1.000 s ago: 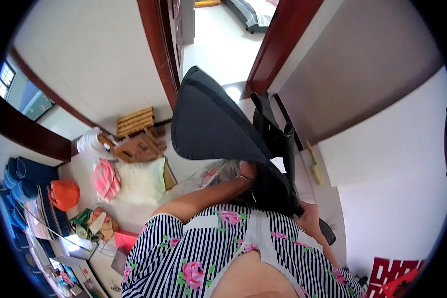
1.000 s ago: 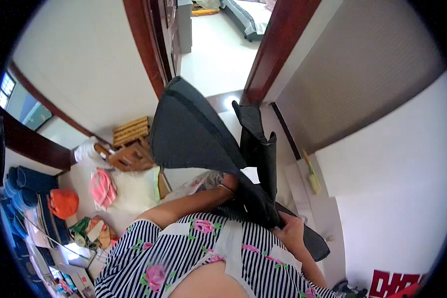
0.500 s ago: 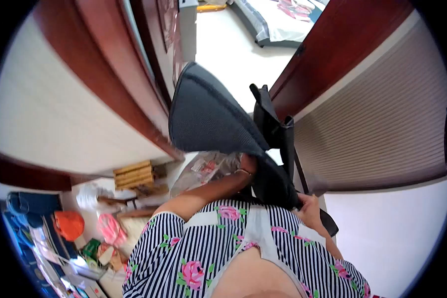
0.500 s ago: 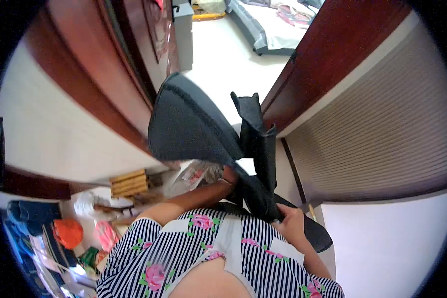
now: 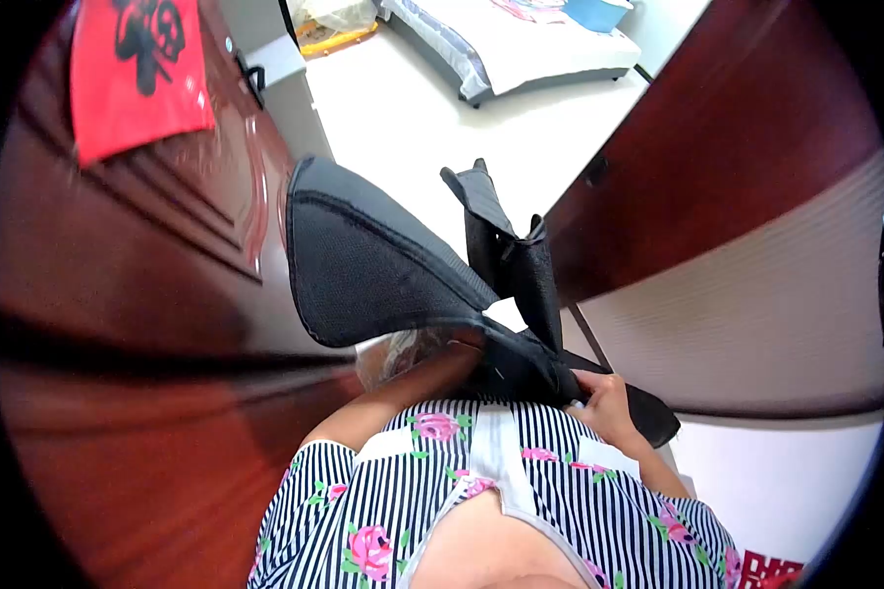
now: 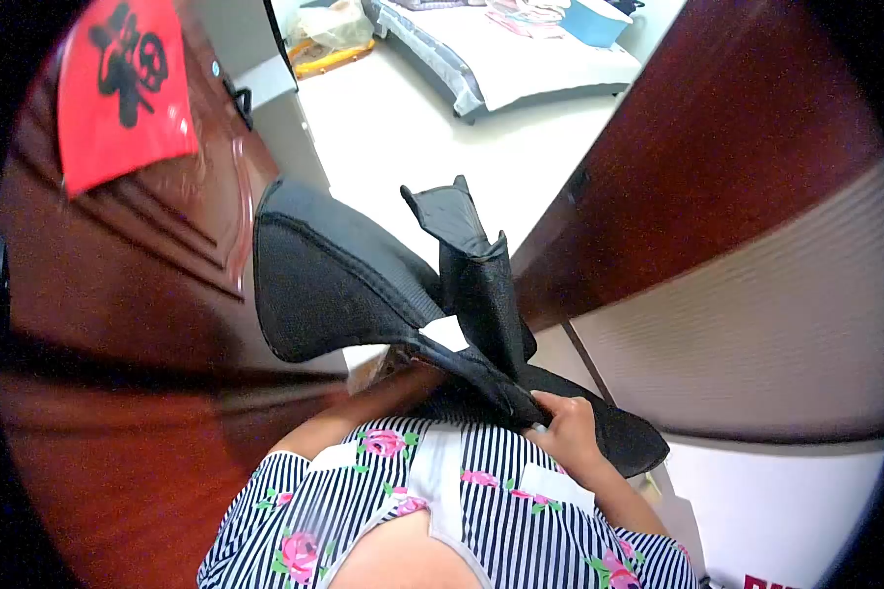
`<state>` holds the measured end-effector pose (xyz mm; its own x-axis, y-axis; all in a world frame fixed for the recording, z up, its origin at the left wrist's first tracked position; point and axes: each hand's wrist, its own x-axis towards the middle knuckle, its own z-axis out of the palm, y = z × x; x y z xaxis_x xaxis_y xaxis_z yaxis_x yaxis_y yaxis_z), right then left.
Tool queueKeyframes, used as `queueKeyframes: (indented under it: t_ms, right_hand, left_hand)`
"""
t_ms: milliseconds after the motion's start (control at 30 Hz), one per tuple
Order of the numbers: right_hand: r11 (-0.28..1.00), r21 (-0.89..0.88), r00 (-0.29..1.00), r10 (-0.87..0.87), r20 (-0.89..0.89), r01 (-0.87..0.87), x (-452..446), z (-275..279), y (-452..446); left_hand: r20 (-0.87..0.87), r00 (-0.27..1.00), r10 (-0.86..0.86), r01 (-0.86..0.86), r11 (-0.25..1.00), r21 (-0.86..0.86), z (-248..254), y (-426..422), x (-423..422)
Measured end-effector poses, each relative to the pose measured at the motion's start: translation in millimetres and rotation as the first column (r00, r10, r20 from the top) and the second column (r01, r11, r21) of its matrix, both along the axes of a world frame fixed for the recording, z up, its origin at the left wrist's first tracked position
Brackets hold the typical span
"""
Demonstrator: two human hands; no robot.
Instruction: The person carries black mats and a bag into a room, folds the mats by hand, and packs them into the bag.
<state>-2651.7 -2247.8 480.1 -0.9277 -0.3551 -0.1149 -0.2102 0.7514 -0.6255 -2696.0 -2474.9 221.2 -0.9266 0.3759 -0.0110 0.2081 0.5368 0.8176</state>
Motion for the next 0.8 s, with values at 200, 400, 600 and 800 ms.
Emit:
queueKeyframes:
  t_ms: [200,400,600,800]
  right_hand:
    - [1.0,0.023,1.0,0.016,0.009,-0.016,1.2,48.1,-8.3]
    - [1.0,0.017,1.0,-0.02,-0.018,0.02,8.2,76.3,-18.8]
    - [0.984,-0.123,0.99,-0.117,0.079,0.127,27.1,95.8,-31.4]
    - [0.944,-0.233,0.971,-0.214,0.107,0.234,34.8,81.3,-26.5]
  left_hand:
    - [-0.034,0.999,0.029,-0.03,0.999,-0.032,36.3,-2.5,-7.9]
    - [-0.14,0.982,0.129,-0.141,0.987,-0.08,66.8,11.0,-51.2]
    - [-0.218,0.958,0.187,-0.198,0.98,-0.032,19.1,25.7,-73.2]
    - [-0.104,0.988,0.111,-0.128,0.975,-0.184,140.8,12.9,-56.8]
